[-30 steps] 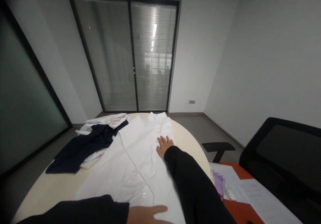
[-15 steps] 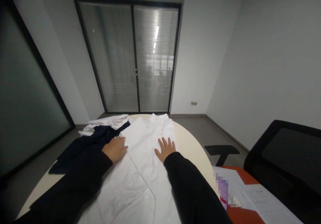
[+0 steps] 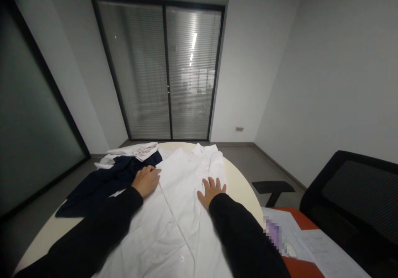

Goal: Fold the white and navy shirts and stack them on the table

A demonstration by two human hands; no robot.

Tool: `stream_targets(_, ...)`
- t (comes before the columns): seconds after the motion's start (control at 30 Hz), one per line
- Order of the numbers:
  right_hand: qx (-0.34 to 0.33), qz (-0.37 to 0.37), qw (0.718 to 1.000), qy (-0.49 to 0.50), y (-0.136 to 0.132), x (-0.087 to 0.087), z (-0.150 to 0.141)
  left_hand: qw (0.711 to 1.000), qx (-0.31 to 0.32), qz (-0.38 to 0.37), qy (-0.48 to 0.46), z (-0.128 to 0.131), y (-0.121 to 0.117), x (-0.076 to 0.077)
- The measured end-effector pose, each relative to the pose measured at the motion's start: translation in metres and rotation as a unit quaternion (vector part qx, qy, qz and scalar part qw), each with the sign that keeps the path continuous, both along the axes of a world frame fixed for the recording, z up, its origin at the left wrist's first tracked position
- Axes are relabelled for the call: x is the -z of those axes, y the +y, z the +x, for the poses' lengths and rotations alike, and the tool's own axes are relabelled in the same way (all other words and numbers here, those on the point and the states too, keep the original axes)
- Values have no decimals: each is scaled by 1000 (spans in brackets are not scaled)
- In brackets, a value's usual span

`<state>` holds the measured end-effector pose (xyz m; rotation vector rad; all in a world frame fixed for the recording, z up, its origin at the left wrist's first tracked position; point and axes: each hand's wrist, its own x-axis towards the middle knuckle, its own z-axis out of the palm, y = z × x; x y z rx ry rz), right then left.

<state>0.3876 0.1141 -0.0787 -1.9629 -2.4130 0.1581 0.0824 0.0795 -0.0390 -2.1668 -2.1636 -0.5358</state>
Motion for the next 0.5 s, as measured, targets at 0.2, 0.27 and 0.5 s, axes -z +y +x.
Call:
stream_targets(0.2, -8, 70, 997, 33, -3, 4, 3, 982, -2, -42, -185, -4, 29, 7)
stream_targets(0.27, -39, 66, 996, 39, -2, 3, 5, 982, 0, -53, -180, -5, 36, 4)
stream_targets(0.5, -118, 41, 991, 49, 2, -2, 8, 988, 19, -33, -149, 18, 35, -12)
